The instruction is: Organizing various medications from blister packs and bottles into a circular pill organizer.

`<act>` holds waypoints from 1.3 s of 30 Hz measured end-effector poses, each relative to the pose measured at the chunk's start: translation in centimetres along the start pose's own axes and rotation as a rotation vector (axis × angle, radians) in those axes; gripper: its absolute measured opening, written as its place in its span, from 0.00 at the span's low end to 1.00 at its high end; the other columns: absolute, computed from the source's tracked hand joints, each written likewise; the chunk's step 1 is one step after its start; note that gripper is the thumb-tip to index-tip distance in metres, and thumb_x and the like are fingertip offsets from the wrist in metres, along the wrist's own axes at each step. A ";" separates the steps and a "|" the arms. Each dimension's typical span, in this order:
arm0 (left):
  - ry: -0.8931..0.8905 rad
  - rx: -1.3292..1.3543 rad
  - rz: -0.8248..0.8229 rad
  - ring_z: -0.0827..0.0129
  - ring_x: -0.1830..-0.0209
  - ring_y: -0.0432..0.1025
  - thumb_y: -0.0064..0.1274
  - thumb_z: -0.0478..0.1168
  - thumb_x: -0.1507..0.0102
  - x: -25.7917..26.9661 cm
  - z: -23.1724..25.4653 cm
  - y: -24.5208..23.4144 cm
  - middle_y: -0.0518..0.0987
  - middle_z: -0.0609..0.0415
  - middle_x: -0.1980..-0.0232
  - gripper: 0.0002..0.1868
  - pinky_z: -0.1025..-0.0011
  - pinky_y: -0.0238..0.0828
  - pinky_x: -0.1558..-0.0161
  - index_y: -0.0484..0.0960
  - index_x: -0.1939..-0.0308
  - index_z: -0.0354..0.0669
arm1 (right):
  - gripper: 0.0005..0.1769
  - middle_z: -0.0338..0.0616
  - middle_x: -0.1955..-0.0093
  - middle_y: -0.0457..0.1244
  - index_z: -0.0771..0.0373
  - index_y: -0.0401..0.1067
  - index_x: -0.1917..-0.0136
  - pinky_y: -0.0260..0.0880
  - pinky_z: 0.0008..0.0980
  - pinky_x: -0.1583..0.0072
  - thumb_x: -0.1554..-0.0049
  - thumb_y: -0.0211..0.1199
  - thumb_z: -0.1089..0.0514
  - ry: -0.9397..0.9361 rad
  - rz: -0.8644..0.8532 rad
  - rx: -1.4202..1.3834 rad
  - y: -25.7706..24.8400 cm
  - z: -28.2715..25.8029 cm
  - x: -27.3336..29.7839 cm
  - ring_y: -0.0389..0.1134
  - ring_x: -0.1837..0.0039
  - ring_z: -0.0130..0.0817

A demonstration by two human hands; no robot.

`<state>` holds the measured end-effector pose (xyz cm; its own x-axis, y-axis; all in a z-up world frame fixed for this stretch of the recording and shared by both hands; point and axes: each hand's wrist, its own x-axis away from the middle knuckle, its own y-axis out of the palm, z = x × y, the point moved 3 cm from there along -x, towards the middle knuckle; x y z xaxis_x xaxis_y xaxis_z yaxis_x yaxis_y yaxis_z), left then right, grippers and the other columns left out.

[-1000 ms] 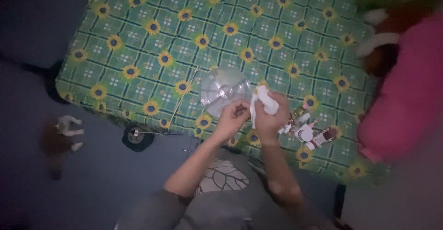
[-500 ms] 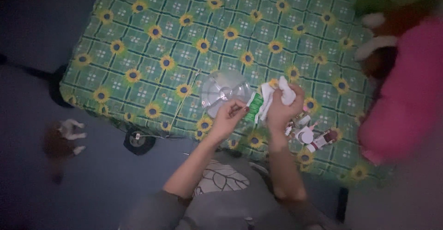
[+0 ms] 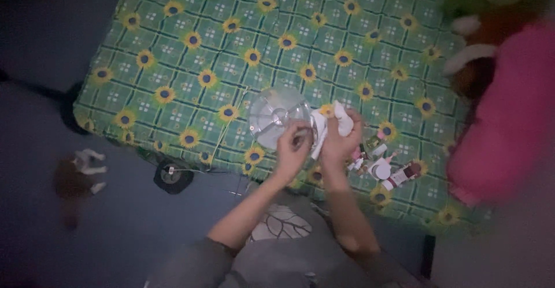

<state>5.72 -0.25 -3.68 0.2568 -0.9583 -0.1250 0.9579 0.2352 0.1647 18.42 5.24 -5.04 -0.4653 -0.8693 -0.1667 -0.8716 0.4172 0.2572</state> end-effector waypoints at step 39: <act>-0.161 0.043 -0.346 0.79 0.59 0.70 0.42 0.35 0.27 0.0 -1.0 0.4 0.75 0.60 0.61 0.09 0.75 0.72 0.53 0.77 0.55 0.34 | 0.22 0.53 0.47 0.68 0.65 0.72 0.48 0.68 0.46 0.45 0.55 0.76 0.67 -0.790 -0.271 0.625 2.3 -10.4 0.7 0.69 0.47 0.53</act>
<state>6.26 0.07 -4.61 -0.1071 -0.9939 -0.0254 0.9773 -0.1100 0.1813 17.65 2.84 5.36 -0.0138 -0.6278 -0.7783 -0.7814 0.4924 -0.3833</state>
